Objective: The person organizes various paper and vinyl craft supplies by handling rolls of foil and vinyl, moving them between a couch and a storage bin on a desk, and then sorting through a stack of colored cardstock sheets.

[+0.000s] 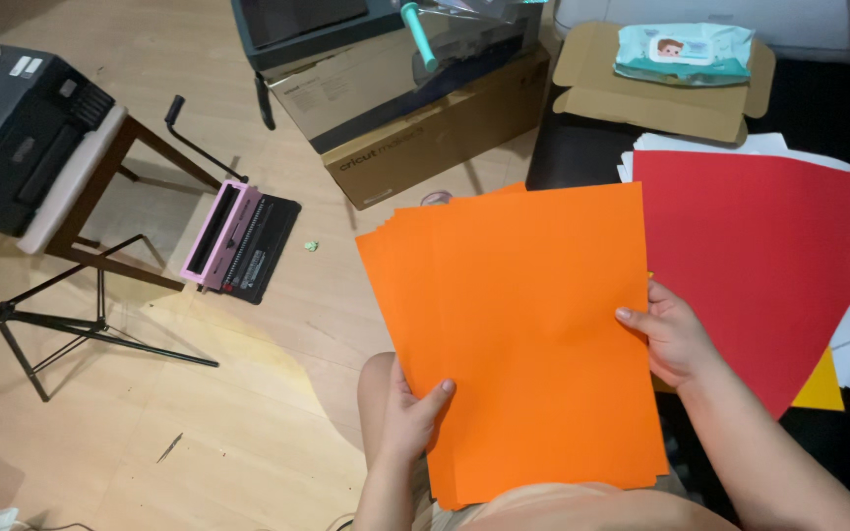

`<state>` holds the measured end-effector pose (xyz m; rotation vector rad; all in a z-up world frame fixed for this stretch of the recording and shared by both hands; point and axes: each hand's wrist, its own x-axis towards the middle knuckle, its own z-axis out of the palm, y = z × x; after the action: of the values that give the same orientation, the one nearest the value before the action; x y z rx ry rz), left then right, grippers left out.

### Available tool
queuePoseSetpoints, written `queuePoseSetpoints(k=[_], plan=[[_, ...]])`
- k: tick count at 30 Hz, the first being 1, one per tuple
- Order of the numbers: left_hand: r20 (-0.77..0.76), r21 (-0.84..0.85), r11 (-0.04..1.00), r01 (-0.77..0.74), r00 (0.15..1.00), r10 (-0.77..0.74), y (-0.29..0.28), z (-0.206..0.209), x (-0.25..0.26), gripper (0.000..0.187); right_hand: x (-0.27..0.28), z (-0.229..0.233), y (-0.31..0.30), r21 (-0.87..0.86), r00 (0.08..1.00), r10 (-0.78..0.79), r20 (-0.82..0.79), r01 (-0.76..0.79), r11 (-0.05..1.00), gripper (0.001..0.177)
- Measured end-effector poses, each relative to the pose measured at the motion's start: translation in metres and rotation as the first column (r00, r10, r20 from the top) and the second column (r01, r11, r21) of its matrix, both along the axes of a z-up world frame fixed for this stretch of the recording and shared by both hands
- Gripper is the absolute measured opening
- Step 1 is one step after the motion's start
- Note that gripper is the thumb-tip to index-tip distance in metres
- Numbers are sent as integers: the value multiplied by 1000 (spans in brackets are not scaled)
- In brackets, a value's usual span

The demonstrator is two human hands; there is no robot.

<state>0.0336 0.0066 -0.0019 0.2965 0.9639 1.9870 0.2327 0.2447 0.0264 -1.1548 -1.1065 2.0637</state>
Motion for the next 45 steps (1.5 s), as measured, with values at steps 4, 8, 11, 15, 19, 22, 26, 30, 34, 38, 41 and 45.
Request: queuePoseSetpoints(k=[4, 8, 11, 15, 19, 22, 26, 30, 34, 38, 41, 45], plan=[[22, -89, 996, -13, 1000, 15, -2, -11, -1, 64, -2, -15, -3, -105, 990, 45, -132, -59, 993, 52], [-5, -202, 971, -129, 991, 131, -10, -54, -6, 64, -20, 9, -15, -83, 997, 68, -47, -71, 994, 58], [-265, 6, 999, 37, 964, -34, 3, 11, -10, 42, -35, 12, -25, -86, 977, -22, -210, 4, 996, 63], [-102, -223, 973, 58, 991, -82, 5, 25, -12, 58, -41, 18, -38, -59, 965, 3, -262, -19, 998, 84], [-353, -553, 825, -118, 930, -103, 2, 28, -17, 58, -14, -24, -18, 216, 984, 168, -53, -153, 964, 46], [-172, -529, 839, -129, 984, 43, -3, 12, -21, 72, 20, -45, -3, 485, 858, 49, 512, -336, 807, 38], [-49, -446, 883, -149, 989, 142, -17, -20, -30, 57, 73, -81, 0, 424, 302, -319, 898, -784, 453, 56], [-63, -408, 887, -217, 976, 210, -14, -11, -24, 77, 98, -128, -9, 439, 272, -468, 841, -849, 294, 61], [-54, -398, 883, -248, 967, 248, -7, 12, -15, 74, 95, -135, -7, 461, 289, -523, 802, -855, 236, 46], [-60, -412, 873, -261, 964, 259, -4, 19, -8, 74, 90, -128, 2, 633, 410, -775, 480, -774, -18, 16], [-3, -444, 862, -242, 963, 269, 0, 34, -6, 72, 105, -130, 27, 722, 359, -680, 639, -585, 370, 28], [-39, -461, 849, -258, 962, 271, 4, 31, -3, 75, 74, 4, 35, 758, 426, -627, 652, -353, 548, 36]])
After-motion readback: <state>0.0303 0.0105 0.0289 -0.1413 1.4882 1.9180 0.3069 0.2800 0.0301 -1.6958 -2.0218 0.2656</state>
